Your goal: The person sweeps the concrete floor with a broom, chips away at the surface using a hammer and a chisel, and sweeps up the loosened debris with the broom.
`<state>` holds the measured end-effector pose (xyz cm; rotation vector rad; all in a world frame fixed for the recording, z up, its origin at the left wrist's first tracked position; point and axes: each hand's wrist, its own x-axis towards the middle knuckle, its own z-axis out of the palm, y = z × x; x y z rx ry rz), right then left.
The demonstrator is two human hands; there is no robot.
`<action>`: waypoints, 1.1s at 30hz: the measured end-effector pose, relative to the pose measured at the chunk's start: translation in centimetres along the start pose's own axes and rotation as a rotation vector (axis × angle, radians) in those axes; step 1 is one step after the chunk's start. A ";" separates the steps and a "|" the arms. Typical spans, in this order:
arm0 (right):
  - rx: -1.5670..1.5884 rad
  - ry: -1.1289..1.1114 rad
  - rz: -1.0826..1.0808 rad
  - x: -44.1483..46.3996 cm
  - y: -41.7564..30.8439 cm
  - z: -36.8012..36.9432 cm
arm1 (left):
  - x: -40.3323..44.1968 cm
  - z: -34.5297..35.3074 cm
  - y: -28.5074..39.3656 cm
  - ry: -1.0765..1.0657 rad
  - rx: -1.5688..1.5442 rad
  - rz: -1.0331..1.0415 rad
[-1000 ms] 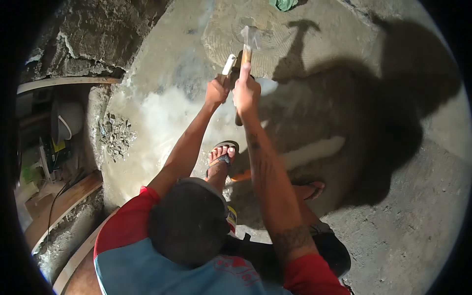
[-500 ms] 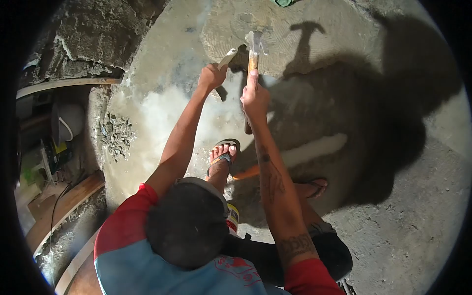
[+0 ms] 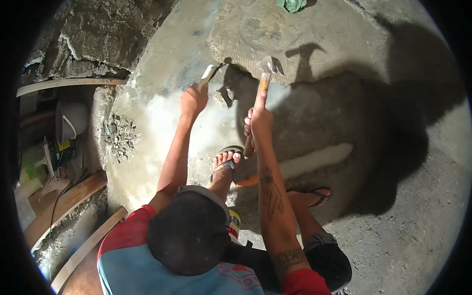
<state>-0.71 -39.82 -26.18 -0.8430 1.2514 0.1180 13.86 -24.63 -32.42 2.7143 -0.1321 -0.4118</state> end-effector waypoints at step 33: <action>-0.067 0.001 -0.070 -3.1 4.1 -3.2 | 0.8 0.5 -1.1 -0.165 -0.100 0.058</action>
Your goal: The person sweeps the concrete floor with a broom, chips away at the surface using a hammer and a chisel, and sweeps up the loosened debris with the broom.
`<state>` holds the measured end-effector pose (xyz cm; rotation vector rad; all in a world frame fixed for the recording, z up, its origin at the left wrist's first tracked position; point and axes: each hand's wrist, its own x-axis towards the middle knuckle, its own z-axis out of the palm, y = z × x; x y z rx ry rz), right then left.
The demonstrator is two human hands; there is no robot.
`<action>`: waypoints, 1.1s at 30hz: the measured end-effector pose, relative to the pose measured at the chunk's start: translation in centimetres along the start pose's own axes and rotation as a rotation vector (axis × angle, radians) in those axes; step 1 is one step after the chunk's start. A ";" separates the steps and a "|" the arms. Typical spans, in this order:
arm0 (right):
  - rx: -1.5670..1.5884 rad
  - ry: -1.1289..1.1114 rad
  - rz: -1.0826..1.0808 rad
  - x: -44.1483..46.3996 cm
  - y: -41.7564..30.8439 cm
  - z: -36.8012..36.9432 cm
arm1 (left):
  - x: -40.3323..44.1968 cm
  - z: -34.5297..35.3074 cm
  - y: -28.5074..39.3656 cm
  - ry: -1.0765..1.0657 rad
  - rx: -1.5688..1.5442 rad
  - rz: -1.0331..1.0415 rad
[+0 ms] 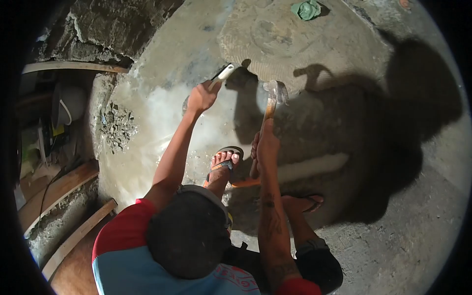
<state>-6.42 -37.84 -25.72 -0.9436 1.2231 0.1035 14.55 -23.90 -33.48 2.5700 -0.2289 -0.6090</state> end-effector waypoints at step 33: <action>-0.385 0.174 -0.932 -23.1 -6.7 -8.7 | -22.8 -24.2 26.5 -0.439 -1.531 0.028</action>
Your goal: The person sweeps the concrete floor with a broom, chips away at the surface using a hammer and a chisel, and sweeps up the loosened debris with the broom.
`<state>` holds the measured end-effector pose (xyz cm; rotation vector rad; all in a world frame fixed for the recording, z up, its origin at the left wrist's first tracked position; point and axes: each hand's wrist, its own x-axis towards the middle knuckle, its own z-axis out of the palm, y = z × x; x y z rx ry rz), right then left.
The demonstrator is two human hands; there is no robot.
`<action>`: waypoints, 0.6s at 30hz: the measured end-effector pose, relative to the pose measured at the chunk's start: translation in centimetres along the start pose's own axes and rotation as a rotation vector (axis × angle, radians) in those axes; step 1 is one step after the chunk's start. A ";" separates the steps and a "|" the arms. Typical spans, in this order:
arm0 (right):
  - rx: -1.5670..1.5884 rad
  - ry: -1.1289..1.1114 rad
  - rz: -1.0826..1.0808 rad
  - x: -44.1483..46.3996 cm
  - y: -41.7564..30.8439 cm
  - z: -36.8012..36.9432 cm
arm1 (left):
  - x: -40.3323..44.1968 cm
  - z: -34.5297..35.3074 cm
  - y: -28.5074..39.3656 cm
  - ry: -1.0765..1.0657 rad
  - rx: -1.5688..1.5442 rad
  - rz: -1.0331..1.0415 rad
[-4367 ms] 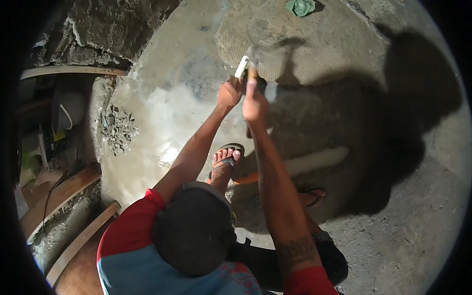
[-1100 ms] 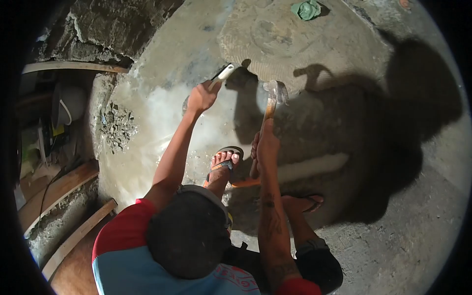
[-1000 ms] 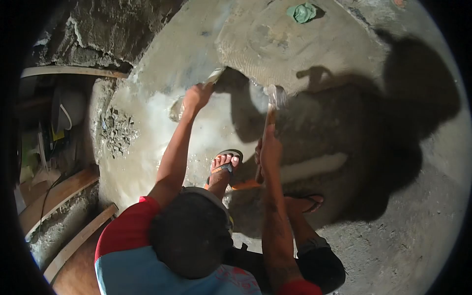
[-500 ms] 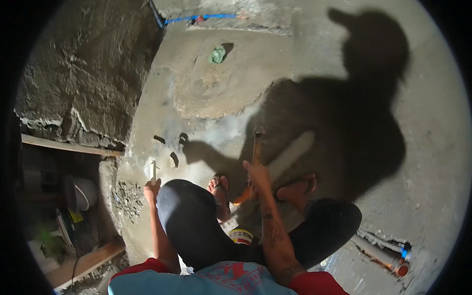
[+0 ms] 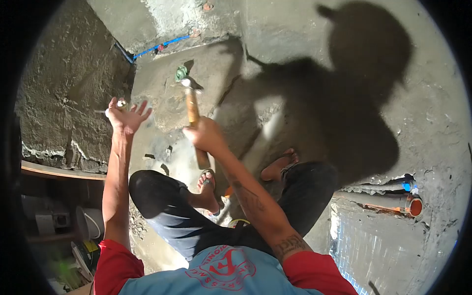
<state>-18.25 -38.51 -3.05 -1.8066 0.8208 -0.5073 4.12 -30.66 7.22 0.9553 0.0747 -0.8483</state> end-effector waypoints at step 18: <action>-0.491 -0.169 -0.251 0.0 -10.8 0.6 | 0.0 -2.6 -1.8 -0.055 -0.405 0.036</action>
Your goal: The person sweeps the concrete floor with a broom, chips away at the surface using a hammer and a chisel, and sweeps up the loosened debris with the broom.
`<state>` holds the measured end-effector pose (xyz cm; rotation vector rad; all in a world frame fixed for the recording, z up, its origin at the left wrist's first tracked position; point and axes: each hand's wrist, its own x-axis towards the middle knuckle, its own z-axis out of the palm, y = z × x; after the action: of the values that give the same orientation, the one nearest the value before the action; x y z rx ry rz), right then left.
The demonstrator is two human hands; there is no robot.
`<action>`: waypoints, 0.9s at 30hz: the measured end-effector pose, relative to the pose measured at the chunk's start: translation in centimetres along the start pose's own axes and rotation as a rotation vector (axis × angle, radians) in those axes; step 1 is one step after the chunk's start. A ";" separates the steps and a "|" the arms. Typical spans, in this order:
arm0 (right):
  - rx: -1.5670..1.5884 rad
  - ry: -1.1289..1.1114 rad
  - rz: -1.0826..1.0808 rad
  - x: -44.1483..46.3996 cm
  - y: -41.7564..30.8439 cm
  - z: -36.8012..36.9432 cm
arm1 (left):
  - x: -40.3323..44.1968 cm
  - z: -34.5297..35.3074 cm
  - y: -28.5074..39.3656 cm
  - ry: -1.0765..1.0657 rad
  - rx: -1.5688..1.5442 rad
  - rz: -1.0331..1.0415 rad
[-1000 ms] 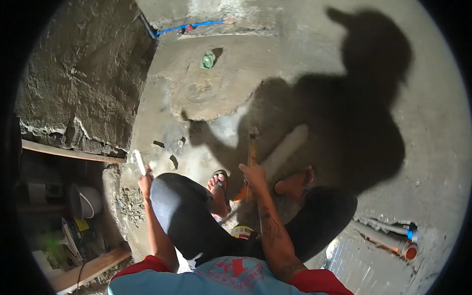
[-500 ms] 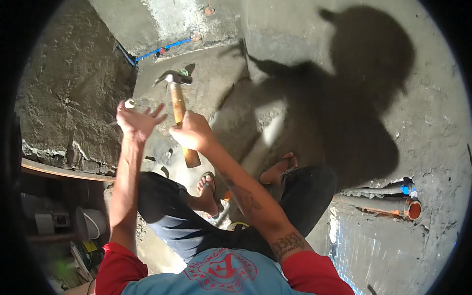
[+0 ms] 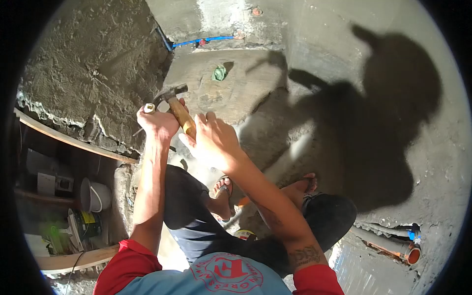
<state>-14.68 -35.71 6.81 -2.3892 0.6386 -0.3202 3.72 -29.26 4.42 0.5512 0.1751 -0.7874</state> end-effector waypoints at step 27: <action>0.367 0.528 -0.680 -11.2 -3.8 -9.8 | 1.0 -0.7 3.5 0.083 0.011 -0.120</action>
<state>-26.54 -32.42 16.00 -2.0871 -0.0554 -1.2655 6.94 -27.46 4.94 0.5883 0.2822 -0.8830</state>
